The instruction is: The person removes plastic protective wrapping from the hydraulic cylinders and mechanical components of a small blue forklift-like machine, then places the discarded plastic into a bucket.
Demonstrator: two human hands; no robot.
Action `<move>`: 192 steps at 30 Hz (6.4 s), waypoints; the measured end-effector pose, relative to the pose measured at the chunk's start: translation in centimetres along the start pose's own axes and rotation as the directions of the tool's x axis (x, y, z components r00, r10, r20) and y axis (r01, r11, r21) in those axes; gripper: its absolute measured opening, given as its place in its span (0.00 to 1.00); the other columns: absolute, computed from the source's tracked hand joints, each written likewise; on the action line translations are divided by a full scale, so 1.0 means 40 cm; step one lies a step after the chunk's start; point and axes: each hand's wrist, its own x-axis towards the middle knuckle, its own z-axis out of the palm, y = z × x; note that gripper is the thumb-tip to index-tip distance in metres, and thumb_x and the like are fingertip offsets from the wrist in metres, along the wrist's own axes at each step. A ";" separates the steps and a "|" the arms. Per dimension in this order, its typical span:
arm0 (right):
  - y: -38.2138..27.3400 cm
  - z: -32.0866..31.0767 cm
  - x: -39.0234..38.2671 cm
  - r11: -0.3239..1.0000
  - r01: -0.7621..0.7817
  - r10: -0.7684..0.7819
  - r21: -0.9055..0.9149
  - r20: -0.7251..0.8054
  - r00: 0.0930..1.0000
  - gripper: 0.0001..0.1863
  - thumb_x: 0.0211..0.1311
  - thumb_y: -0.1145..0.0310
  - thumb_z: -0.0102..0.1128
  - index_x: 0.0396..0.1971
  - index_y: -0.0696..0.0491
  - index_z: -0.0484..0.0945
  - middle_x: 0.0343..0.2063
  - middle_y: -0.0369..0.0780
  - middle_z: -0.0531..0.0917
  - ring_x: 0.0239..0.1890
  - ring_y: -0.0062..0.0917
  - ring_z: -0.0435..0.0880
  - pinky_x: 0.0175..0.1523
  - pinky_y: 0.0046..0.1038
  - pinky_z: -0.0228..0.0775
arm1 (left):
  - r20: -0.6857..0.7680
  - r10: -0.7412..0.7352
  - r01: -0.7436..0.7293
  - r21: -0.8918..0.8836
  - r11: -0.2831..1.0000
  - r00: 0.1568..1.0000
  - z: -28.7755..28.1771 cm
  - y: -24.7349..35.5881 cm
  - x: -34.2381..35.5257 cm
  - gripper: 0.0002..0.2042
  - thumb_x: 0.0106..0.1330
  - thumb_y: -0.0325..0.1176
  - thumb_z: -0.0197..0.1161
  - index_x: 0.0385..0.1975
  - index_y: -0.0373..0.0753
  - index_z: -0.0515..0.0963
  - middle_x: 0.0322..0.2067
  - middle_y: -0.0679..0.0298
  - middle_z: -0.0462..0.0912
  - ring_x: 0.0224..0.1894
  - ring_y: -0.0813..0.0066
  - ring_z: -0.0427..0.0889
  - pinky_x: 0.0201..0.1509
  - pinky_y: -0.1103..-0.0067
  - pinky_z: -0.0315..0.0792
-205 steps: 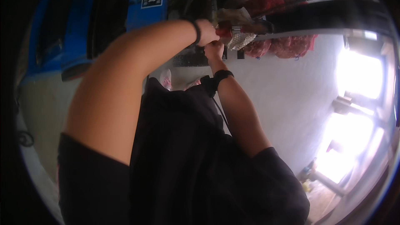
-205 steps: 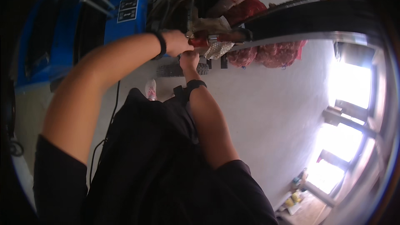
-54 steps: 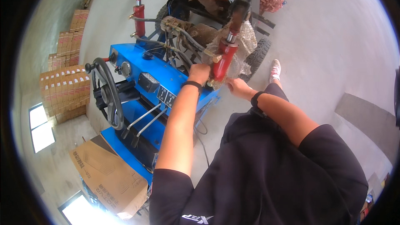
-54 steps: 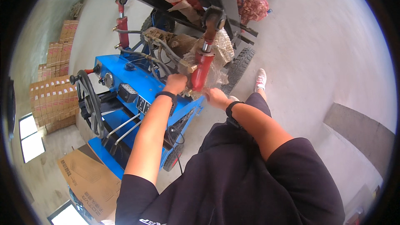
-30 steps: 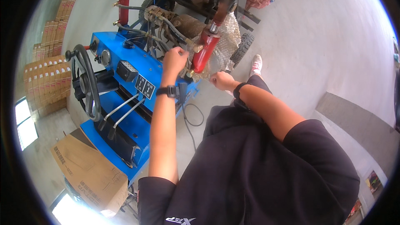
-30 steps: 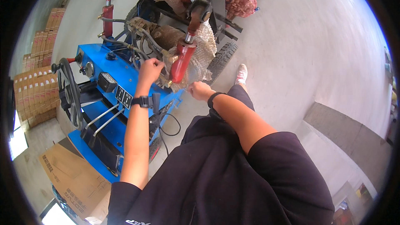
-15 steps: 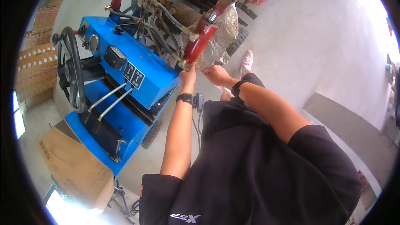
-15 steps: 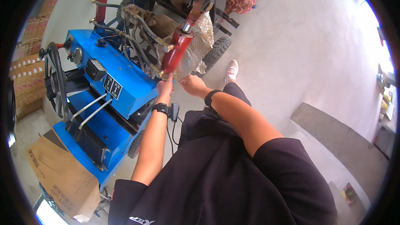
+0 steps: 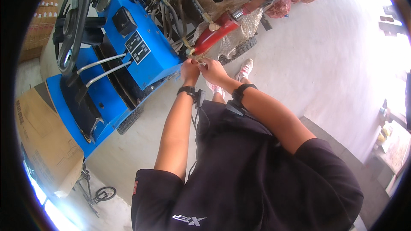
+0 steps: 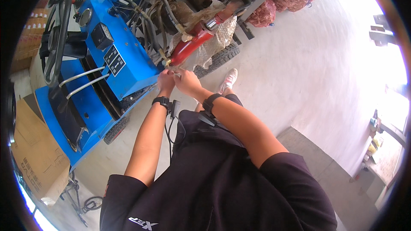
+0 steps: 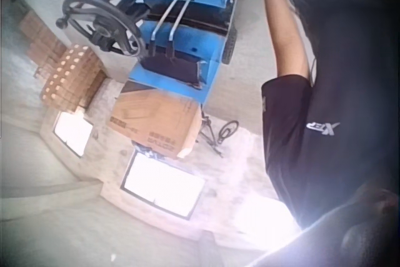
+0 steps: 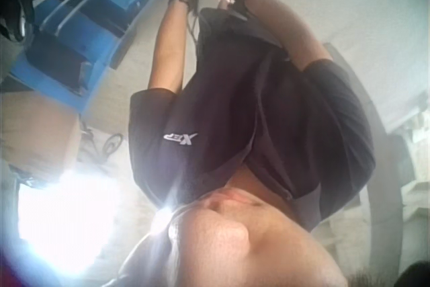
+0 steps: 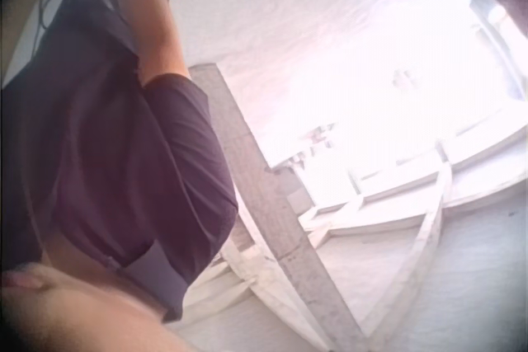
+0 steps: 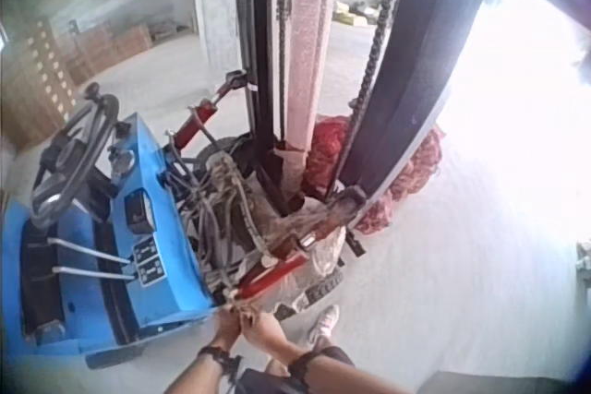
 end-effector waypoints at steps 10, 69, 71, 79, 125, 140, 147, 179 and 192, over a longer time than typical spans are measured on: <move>0.016 0.037 0.098 0.998 -0.024 0.022 -0.059 -0.025 0.999 0.14 0.59 0.63 0.57 0.39 0.53 0.86 0.33 0.53 0.85 0.39 0.49 0.85 0.46 0.42 0.77 | -0.165 -0.029 -0.007 -0.216 0.976 0.986 0.014 0.024 -0.065 0.14 0.63 0.40 0.56 0.24 0.36 0.80 0.26 0.44 0.83 0.31 0.38 0.82 0.34 0.52 0.73; 0.054 -0.045 0.043 0.917 0.120 -0.050 -0.381 0.188 0.981 0.13 0.63 0.62 0.54 0.42 0.50 0.80 0.31 0.51 0.85 0.38 0.48 0.85 0.44 0.46 0.76 | 0.031 -0.228 0.228 -0.262 0.938 0.973 0.008 -0.010 -0.005 0.16 0.58 0.46 0.67 0.27 0.35 0.86 0.28 0.51 0.86 0.34 0.54 0.86 0.42 0.64 0.77; 0.039 -0.032 0.042 0.914 0.115 -0.039 -0.389 0.198 0.979 0.14 0.62 0.61 0.55 0.44 0.50 0.80 0.32 0.49 0.86 0.39 0.47 0.85 0.44 0.45 0.77 | 0.168 -0.365 0.400 -0.465 0.790 0.916 0.009 -0.015 -0.014 0.10 0.58 0.35 0.69 0.27 0.34 0.86 0.26 0.55 0.87 0.29 0.65 0.84 0.40 0.67 0.77; 0.043 0.036 0.054 0.872 0.171 -0.110 -0.458 0.157 0.981 0.23 0.56 0.54 0.66 0.51 0.45 0.80 0.36 0.44 0.87 0.39 0.40 0.86 0.42 0.41 0.78 | 0.275 -0.398 0.461 -0.722 0.516 0.875 -0.067 0.066 -0.050 0.05 0.60 0.32 0.66 0.26 0.40 0.81 0.16 0.70 0.74 0.14 0.80 0.66 0.16 0.79 0.54; 0.069 0.042 0.125 0.981 0.141 -0.088 -0.130 0.349 0.933 0.33 0.54 0.58 0.63 0.63 0.46 0.70 0.51 0.51 0.82 0.56 0.49 0.79 0.58 0.42 0.73 | 0.132 -0.345 0.369 -0.400 0.839 0.929 -0.019 0.000 0.037 0.22 0.52 0.51 0.73 0.32 0.35 0.86 0.33 0.49 0.88 0.38 0.53 0.87 0.42 0.65 0.78; 0.031 -0.003 0.148 0.914 0.066 0.099 -0.400 0.379 0.920 0.20 0.65 0.56 0.50 0.47 0.53 0.81 0.46 0.51 0.85 0.51 0.46 0.83 0.56 0.44 0.74 | 0.145 -0.559 0.450 -0.768 0.456 0.816 0.047 0.094 0.026 0.15 0.58 0.39 0.73 0.31 0.32 0.81 0.31 0.59 0.85 0.29 0.70 0.81 0.31 0.71 0.75; 0.069 -0.061 0.119 0.904 0.159 0.016 -0.397 0.404 0.915 0.16 0.65 0.58 0.49 0.43 0.51 0.80 0.41 0.49 0.85 0.46 0.46 0.84 0.51 0.45 0.75 | 0.042 -0.621 0.483 -0.671 0.563 0.783 -0.054 0.159 0.020 0.21 0.63 0.46 0.69 0.38 0.28 0.82 0.39 0.52 0.87 0.35 0.59 0.85 0.38 0.68 0.77; 0.088 -0.080 0.022 0.950 0.122 -0.031 -0.286 0.304 0.952 0.12 0.66 0.59 0.51 0.41 0.49 0.77 0.36 0.50 0.84 0.41 0.50 0.83 0.45 0.48 0.73 | 0.223 -0.556 0.504 -0.752 0.425 0.801 0.142 -0.038 0.087 0.10 0.68 0.40 0.61 0.30 0.41 0.76 0.16 0.65 0.71 0.14 0.73 0.68 0.15 0.74 0.57; 0.212 -0.077 -0.089 0.966 -0.020 0.082 -0.259 0.231 0.969 0.14 0.68 0.56 0.52 0.41 0.49 0.81 0.36 0.49 0.85 0.41 0.49 0.84 0.46 0.48 0.74 | 0.466 -0.492 0.677 -0.539 0.502 0.736 0.086 0.007 -0.110 0.12 0.62 0.36 0.66 0.40 0.37 0.82 0.34 0.60 0.82 0.30 0.71 0.80 0.28 0.73 0.70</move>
